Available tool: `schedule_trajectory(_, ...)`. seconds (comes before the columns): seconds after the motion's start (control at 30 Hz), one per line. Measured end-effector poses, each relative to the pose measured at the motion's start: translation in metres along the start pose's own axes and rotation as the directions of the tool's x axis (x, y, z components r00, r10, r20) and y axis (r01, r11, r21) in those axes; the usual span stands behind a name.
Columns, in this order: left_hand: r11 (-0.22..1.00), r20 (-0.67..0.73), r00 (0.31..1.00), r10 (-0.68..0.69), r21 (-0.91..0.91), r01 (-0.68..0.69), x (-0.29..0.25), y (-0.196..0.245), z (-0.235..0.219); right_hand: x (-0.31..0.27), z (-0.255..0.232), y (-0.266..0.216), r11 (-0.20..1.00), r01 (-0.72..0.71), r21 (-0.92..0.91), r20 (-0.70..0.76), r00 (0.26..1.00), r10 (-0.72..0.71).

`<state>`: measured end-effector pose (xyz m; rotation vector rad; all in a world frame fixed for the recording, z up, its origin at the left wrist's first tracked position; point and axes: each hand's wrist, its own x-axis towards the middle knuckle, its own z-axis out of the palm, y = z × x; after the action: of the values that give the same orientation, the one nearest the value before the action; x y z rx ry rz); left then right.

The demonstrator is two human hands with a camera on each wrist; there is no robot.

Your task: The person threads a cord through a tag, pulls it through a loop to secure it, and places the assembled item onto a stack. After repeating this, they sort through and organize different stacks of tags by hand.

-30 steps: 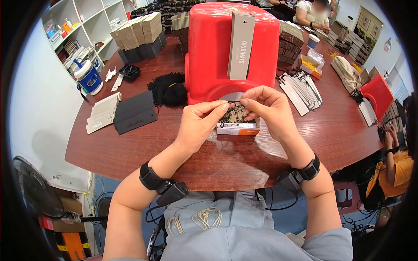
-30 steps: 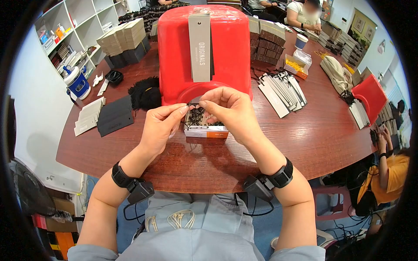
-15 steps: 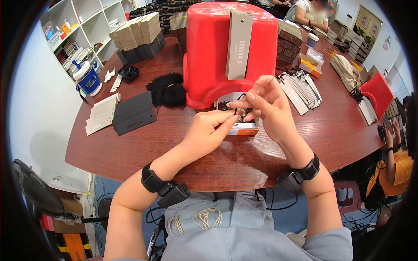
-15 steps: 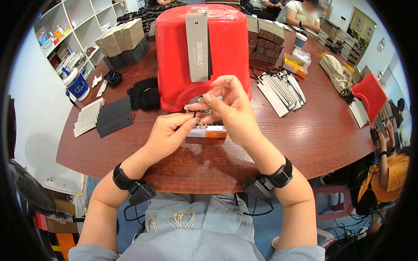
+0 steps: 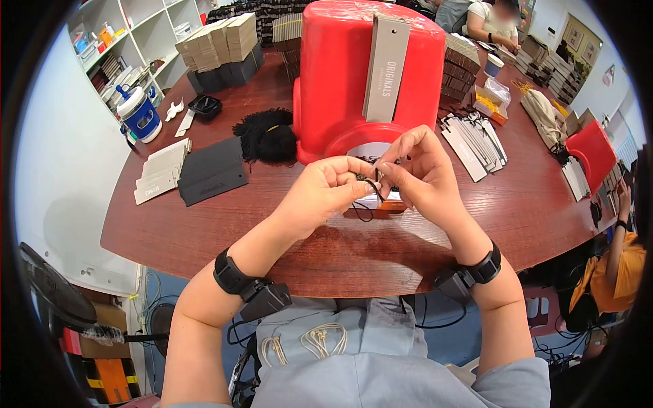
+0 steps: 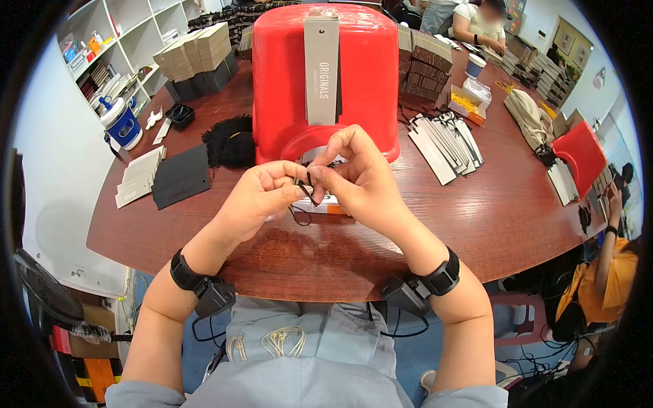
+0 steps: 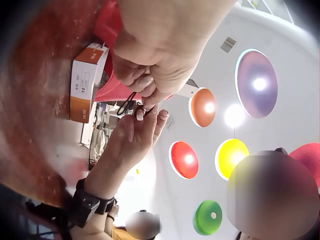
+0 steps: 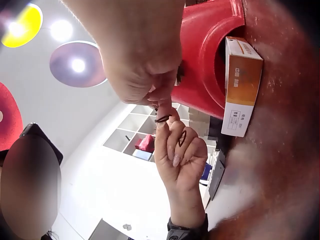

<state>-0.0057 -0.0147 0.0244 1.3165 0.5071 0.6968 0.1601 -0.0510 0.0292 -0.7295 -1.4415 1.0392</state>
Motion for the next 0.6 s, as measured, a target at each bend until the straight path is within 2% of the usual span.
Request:
schedule_trajectory(0.03,0.995,0.030,0.997,-0.070,-0.064,0.072,0.000,0.000,0.000,0.000,-0.001,0.003,0.998,0.039,0.050,0.028,0.999,-0.040)
schedule_trajectory(0.17,0.987,0.086,0.993,-0.083,-0.131,0.094,0.000,-0.003,-0.002,0.001,-0.002,0.003,0.993,0.023,0.118,0.057,0.998,-0.030)
schedule_trajectory(0.23,0.986,0.138,0.989,-0.053,-0.148,0.073,-0.001,-0.004,-0.003,0.001,-0.002,-0.002,0.983,-0.048,0.178,0.083,0.996,0.034)
schedule_trajectory(0.37,0.991,0.117,0.989,-0.085,-0.093,0.096,0.000,-0.004,-0.005,0.001,-0.002,-0.003,0.960,-0.105,0.260,0.104,0.991,0.081)
schedule_trajectory(0.47,0.986,0.105,0.989,-0.100,-0.120,0.113,0.000,-0.004,-0.006,0.002,-0.003,-0.004,0.962,-0.115,0.248,0.099,0.991,0.093)
schedule_trajectory(0.53,0.970,0.087,0.991,-0.102,-0.212,0.118,-0.001,-0.002,-0.006,0.002,-0.005,-0.007,0.952,-0.152,0.266,0.079,0.988,0.136)
schedule_trajectory(0.6,0.972,0.051,0.992,-0.116,-0.200,0.124,-0.001,-0.003,-0.006,0.003,-0.007,-0.006,0.953,-0.148,0.264,0.065,0.989,0.136)
